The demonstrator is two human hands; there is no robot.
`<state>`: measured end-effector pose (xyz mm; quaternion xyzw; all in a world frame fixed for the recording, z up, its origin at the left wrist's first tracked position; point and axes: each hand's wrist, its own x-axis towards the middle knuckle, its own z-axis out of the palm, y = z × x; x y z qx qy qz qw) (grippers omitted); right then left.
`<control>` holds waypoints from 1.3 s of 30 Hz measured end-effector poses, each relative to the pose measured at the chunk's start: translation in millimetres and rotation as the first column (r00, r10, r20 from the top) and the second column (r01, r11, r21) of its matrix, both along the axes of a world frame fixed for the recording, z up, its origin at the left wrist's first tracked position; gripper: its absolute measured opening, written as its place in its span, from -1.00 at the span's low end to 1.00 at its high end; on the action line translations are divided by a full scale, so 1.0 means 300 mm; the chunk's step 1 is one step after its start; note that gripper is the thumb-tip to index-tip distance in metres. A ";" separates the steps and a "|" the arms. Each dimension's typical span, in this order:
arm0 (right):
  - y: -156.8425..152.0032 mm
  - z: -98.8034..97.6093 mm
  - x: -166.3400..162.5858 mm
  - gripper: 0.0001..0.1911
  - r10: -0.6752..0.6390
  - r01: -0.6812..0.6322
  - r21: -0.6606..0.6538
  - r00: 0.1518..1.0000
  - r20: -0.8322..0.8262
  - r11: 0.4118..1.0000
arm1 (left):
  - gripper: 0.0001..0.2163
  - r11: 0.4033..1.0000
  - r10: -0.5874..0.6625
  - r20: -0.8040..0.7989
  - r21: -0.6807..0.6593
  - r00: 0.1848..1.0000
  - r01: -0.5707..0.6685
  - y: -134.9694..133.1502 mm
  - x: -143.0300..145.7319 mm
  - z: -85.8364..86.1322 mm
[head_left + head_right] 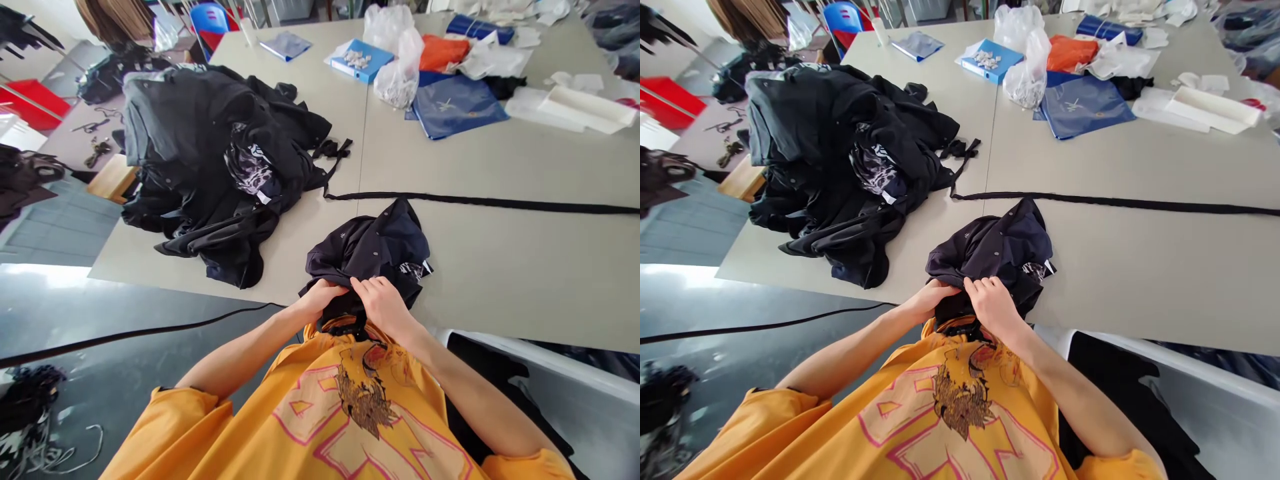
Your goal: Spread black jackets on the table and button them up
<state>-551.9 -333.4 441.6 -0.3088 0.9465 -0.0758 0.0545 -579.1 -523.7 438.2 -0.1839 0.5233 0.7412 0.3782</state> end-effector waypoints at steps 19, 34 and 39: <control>-0.023 -0.112 0.009 -0.68 -0.178 0.435 -0.644 0.888 0.425 0.629 | -0.43 0.992 0.122 0.032 -0.006 0.992 -0.122 0.040 0.038 -0.044; 0.018 -0.208 -0.008 -0.70 -0.115 0.509 -0.537 0.789 0.604 0.673 | -0.72 0.890 -0.299 -0.471 -0.450 0.830 0.065 0.036 0.023 -0.122; 0.007 -0.229 0.014 -0.73 -0.146 0.456 -0.509 0.832 0.535 0.730 | -0.70 0.856 -0.430 -0.459 -0.482 0.778 0.188 -0.011 0.018 -0.156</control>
